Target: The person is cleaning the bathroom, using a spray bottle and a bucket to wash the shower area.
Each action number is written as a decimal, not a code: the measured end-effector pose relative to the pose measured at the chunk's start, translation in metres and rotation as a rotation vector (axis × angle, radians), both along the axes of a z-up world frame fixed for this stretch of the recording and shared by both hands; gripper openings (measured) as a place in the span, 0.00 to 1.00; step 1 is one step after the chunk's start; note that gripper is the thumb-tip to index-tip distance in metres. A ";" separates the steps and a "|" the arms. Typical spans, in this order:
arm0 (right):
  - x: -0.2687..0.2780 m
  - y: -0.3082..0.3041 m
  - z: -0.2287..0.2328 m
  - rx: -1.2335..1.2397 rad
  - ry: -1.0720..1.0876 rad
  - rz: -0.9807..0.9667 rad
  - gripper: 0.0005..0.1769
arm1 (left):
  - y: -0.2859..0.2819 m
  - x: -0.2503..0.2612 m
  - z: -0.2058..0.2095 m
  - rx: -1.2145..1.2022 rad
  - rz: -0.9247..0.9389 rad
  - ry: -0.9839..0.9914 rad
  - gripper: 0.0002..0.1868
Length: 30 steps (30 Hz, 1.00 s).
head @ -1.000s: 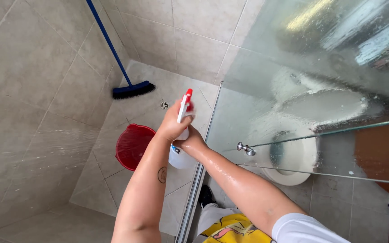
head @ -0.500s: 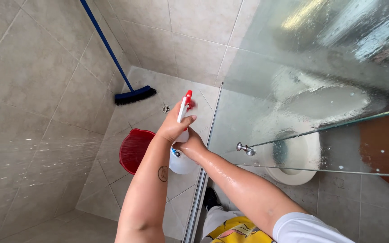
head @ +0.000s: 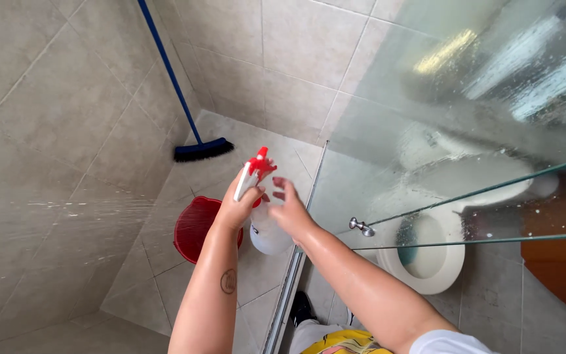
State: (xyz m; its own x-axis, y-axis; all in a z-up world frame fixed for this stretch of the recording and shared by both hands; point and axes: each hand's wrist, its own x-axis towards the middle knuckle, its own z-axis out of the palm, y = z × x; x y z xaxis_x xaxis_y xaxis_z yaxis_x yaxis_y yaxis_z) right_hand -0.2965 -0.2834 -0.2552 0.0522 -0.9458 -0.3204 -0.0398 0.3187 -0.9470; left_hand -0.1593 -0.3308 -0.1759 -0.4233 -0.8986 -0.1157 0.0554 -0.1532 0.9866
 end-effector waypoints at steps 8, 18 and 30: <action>0.001 -0.018 0.041 -0.230 -0.259 -0.444 0.20 | 0.042 0.026 0.039 -0.066 0.206 -0.089 0.33; 0.009 -0.014 0.092 -0.132 -0.592 0.141 0.24 | 0.070 0.054 0.035 0.052 0.199 -0.091 0.28; 0.021 0.002 0.026 0.007 -0.453 -0.151 0.27 | 0.067 0.053 0.015 0.094 0.058 0.012 0.35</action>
State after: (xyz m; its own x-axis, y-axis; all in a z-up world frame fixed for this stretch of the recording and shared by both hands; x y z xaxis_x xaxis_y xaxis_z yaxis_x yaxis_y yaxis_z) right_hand -0.2752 -0.2819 -0.2290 0.0503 -0.9514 -0.3040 0.4234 0.2959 -0.8562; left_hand -0.1066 -0.2641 -0.1607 -0.3727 -0.9071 -0.1955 0.0784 -0.2407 0.9674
